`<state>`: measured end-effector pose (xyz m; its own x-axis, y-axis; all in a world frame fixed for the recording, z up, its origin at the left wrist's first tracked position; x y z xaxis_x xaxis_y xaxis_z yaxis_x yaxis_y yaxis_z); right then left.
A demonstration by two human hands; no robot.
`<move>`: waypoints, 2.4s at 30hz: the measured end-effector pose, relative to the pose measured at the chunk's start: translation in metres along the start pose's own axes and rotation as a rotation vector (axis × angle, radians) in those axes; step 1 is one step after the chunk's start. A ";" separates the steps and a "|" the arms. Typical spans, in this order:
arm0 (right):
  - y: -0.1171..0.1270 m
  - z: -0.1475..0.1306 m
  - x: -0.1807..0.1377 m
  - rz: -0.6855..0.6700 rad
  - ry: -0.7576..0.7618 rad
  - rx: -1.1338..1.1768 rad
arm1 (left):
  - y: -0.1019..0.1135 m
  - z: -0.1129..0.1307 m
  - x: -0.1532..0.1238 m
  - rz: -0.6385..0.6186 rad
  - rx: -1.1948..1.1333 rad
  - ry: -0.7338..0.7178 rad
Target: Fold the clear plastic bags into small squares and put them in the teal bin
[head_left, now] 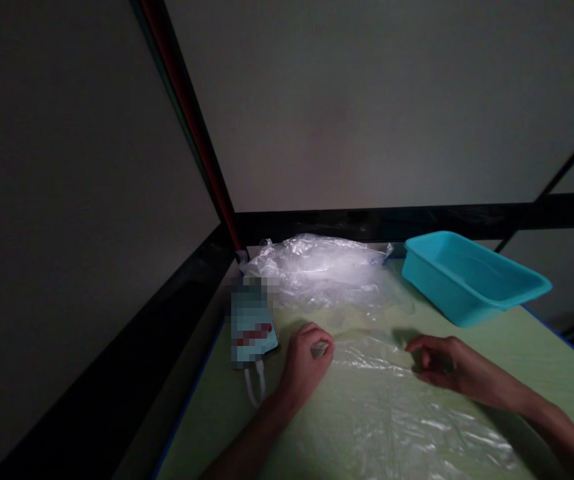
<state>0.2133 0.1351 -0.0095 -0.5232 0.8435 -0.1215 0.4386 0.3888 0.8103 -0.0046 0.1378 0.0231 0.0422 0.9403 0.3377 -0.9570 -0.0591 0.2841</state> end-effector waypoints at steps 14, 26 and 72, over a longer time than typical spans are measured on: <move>0.016 -0.013 -0.003 0.066 0.056 -0.081 | 0.013 0.014 -0.003 0.085 0.028 -0.045; 0.025 -0.004 -0.011 0.040 -0.060 0.008 | 0.017 0.011 -0.004 0.103 -0.003 -0.014; 0.113 -0.020 -0.062 0.609 0.048 0.515 | 0.057 0.097 -0.032 0.174 -0.089 -0.268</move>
<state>0.2806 0.1191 0.1013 -0.1086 0.9505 0.2911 0.9336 -0.0030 0.3582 -0.0330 0.0721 0.1153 -0.0619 0.7965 0.6015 -0.9773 -0.1707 0.1255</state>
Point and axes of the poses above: each hand's wrist, its own x-axis towards the middle knuckle, its own y-axis out of the back of the hand, z = x × y, the point moved 10 cm from there along x, towards the middle knuckle, and after that the axes turned 11 degrees about -x, right-handed, at the moved point
